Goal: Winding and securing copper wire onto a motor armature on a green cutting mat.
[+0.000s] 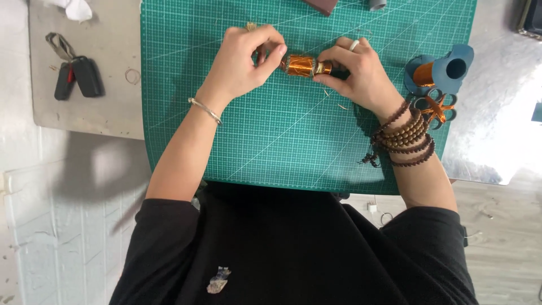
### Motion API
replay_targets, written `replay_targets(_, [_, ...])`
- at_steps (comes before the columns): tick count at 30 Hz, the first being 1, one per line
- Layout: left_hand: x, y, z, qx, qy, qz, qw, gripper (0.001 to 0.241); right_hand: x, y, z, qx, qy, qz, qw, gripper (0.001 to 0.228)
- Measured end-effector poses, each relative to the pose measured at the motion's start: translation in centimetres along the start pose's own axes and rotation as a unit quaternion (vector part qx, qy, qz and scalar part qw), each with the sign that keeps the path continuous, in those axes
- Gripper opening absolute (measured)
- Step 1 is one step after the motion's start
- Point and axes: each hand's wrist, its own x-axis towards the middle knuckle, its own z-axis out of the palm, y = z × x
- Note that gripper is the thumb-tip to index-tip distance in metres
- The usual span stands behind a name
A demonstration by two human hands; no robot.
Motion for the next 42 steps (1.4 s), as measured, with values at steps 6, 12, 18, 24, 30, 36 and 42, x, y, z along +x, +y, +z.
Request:
replay_targets(6, [0.0, -0.2, 0.3, 0.008, -0.011, -0.005, 1.000, 0.015, 0.0, 0.0, -0.1, 0.006, -0.002, 0.006, 1.000, 0.029])
replay_targets(12, [0.0, 0.1, 0.1, 0.017, -0.010, -0.007, 1.000, 0.015, 0.1, -0.2, -0.3, 0.006, -0.001, 0.002, 1.000, 0.030])
replay_targets(18, [0.0, 0.2, 0.2, 0.017, -0.032, -0.024, 0.999, 0.013, -0.1, 0.2, -0.1, 0.012, -0.006, 0.010, 1.000, 0.029])
replay_targets(24, [0.0, 0.2, 0.4, 0.033, -0.041, -0.012, 0.999, 0.013, 0.0, -0.2, -0.3, -0.011, -0.015, 0.014, 1.000, 0.039])
replay_targets(30, [0.1, 0.3, -0.1, 0.020, 0.034, 0.013, 0.999, 0.018, 0.3, -0.8, -0.6, 0.019, 0.078, -0.050, 0.996, 0.015])
replay_targets(36, [0.1, 0.4, -0.4, 0.015, 0.027, 0.014, 0.999, 0.020, -0.2, -0.7, -0.2, 0.079, 0.048, -0.023, 0.995, 0.018])
replay_targets(42, [0.1, 0.1, -0.2, 0.027, 0.011, 0.000, 1.000, 0.016, -0.3, -0.1, 0.2, 0.095, 0.041, -0.002, 0.995, 0.004])
